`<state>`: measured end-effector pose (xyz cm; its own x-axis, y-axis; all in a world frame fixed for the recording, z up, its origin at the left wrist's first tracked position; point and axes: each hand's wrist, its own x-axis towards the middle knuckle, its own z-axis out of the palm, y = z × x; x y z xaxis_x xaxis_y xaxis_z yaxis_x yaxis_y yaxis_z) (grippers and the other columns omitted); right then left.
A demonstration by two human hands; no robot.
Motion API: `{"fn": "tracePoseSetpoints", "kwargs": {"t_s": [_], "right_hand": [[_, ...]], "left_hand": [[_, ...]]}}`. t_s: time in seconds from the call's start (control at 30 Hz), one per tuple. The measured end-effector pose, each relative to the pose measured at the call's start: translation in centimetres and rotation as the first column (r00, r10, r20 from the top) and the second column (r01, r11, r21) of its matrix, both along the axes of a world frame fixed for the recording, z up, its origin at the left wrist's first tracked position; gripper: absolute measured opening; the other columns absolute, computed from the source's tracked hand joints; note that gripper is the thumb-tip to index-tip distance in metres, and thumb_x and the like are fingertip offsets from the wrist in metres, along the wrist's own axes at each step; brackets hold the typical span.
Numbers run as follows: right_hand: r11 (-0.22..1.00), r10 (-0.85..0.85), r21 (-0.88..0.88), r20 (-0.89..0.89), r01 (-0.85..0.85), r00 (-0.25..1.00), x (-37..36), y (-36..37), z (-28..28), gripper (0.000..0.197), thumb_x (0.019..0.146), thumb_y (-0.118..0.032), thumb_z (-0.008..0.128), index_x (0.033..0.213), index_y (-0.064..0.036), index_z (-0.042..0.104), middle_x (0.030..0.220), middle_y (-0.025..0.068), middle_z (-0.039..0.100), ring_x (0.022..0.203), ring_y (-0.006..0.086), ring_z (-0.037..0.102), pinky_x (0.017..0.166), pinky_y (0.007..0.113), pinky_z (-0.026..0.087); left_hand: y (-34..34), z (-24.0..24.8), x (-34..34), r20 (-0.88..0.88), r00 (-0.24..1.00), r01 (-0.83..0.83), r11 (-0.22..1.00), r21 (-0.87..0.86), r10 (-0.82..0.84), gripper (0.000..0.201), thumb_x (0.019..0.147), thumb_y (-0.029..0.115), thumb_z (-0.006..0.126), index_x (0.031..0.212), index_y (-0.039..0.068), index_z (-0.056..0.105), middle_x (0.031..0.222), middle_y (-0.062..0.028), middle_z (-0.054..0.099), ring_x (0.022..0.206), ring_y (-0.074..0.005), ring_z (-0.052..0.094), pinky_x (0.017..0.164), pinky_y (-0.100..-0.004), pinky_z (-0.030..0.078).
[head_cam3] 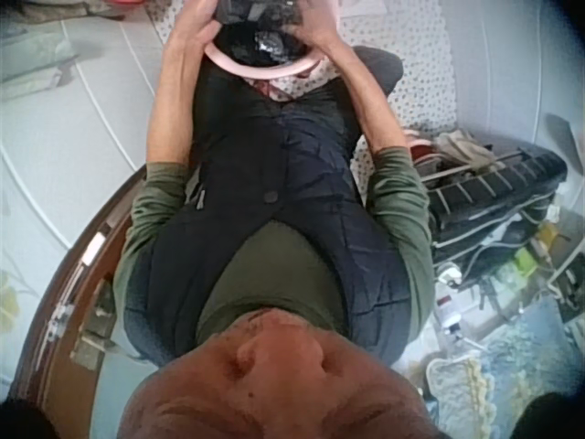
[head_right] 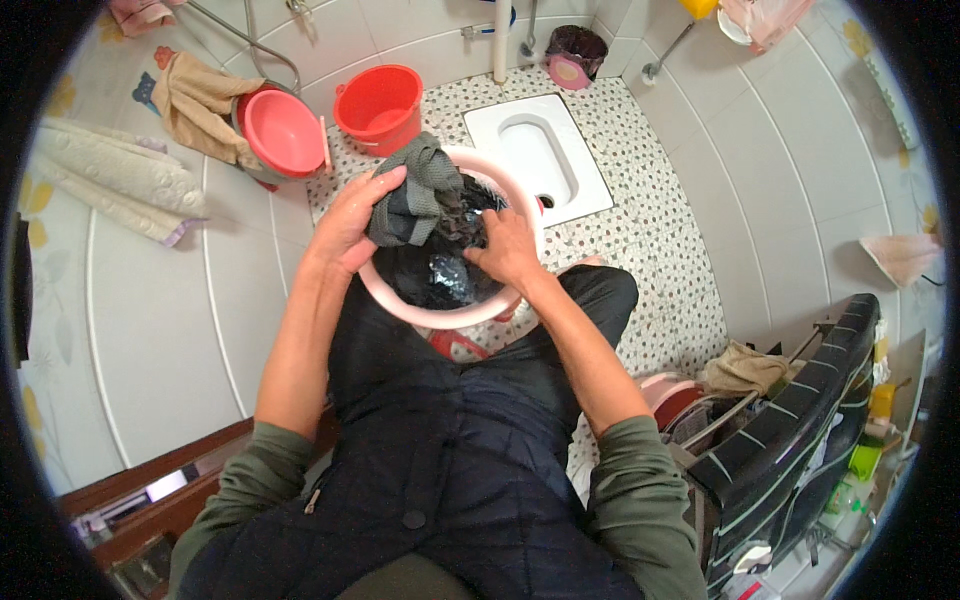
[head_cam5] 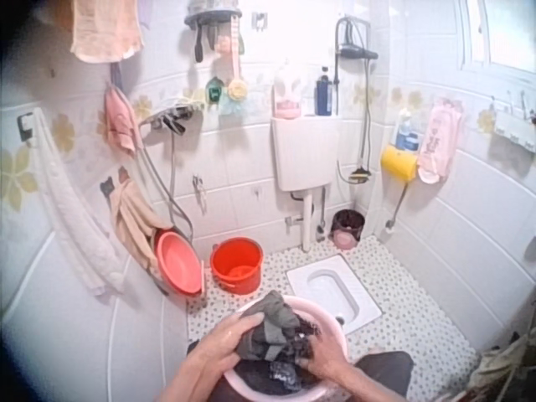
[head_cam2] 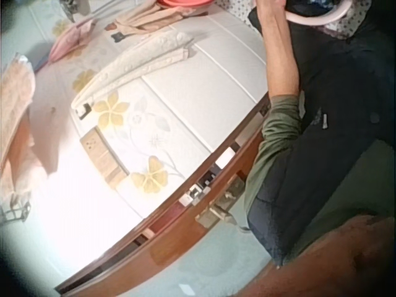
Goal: The person sits on the floor and washes dark-colored clothes by hand in a pink basin filled with water. They scrub and rinse the garments, then wring out the excess water before placing the items aside.
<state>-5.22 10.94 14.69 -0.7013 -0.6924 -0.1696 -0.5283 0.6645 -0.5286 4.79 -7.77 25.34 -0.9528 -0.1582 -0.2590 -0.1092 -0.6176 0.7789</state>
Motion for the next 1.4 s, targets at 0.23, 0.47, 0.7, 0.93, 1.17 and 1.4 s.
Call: {"fn": "tracePoseSetpoints", "kwargs": {"t_s": [0.23,0.47,0.7,0.93,1.17,1.4], "right_hand": [[0.737,0.010,-0.665,0.193,0.123,0.981,-0.1,-2.3,-2.0,0.065,0.069,-0.014,0.077,0.125,0.0029,0.049,0.120,0.0206,0.058,0.118,0.0352,0.052,0.100,0.039,0.039],[0.590,-0.125,-0.737,0.321,0.331,0.939,-3.4,-0.6,3.9,0.023,0.082,-0.008,0.065,0.101,0.0020,0.059,0.093,0.0073,0.063,0.089,0.0135,0.055,0.082,0.026,0.044],[0.667,-0.040,-0.690,0.345,0.282,0.938,-2.4,-1.7,8.2,0.026,0.079,-0.012,0.067,0.100,0.0012,0.060,0.088,0.0081,0.064,0.083,0.0140,0.058,0.078,0.027,0.047],[0.983,-0.082,-0.160,0.025,0.085,0.996,-0.1,-1.7,-2.4,0.032,0.077,-0.011,0.062,0.106,-0.0003,0.054,0.101,0.0207,0.062,0.099,0.0372,0.060,0.083,0.043,0.048],[0.949,0.269,0.259,-0.362,-0.181,0.892,1.7,-2.3,-7.4,0.043,0.069,-0.014,0.067,0.109,-0.0034,0.056,0.107,0.0114,0.052,0.102,0.0282,0.049,0.084,0.041,0.039],[0.873,0.439,0.407,-0.423,-0.267,0.793,0.3,-2.9,-9.7,0.048,0.072,-0.023,0.065,0.114,-0.0028,0.057,0.109,0.0092,0.053,0.106,0.0252,0.047,0.086,0.038,0.039]], "left_hand": [[2.1,3.6,-2.0,-0.111,0.992,0.071,0.990,0.124,-0.057,0.020,0.092,0.017,0.060,0.100,-0.001,0.062,0.091,-0.0071,0.066,0.080,-0.0138,0.065,0.073,-0.0294,0.054],[-0.4,-0.4,-0.7,-0.098,0.995,0.008,0.985,0.175,0.010,0.029,0.094,0.017,0.055,0.114,-0.003,0.058,0.108,-0.0121,0.067,0.094,-0.0200,0.066,0.087,-0.0348,0.053],[1.0,-11.9,0.6,0.410,0.904,0.288,0.882,-0.373,-0.122,0.048,0.088,0.021,0.063,0.126,-0.004,0.050,0.110,-0.0106,0.063,0.099,-0.0188,0.062,0.083,-0.0310,0.050],[2.9,-12.7,0.3,0.164,0.968,-0.001,0.656,-0.754,0.190,0.055,0.081,0.003,0.054,0.135,0.000,0.042,0.128,-0.0218,0.053,0.111,-0.0280,0.057,0.093,-0.0349,0.046],[5.9,-16.3,-0.2,0.196,0.970,0.225,0.220,-0.949,-0.146,0.082,0.072,0.009,0.065,0.143,-0.002,0.026,0.144,-0.0265,0.032,0.135,-0.0407,0.029,0.113,-0.0434,0.025],[7.1,-18.0,-0.6,0.367,0.928,0.371,0.087,-0.924,-0.065,0.096,0.071,0.009,0.071,0.147,0.000,0.013,0.147,-0.0264,0.024,0.136,-0.0414,0.026,0.113,-0.0438,0.025]]}}
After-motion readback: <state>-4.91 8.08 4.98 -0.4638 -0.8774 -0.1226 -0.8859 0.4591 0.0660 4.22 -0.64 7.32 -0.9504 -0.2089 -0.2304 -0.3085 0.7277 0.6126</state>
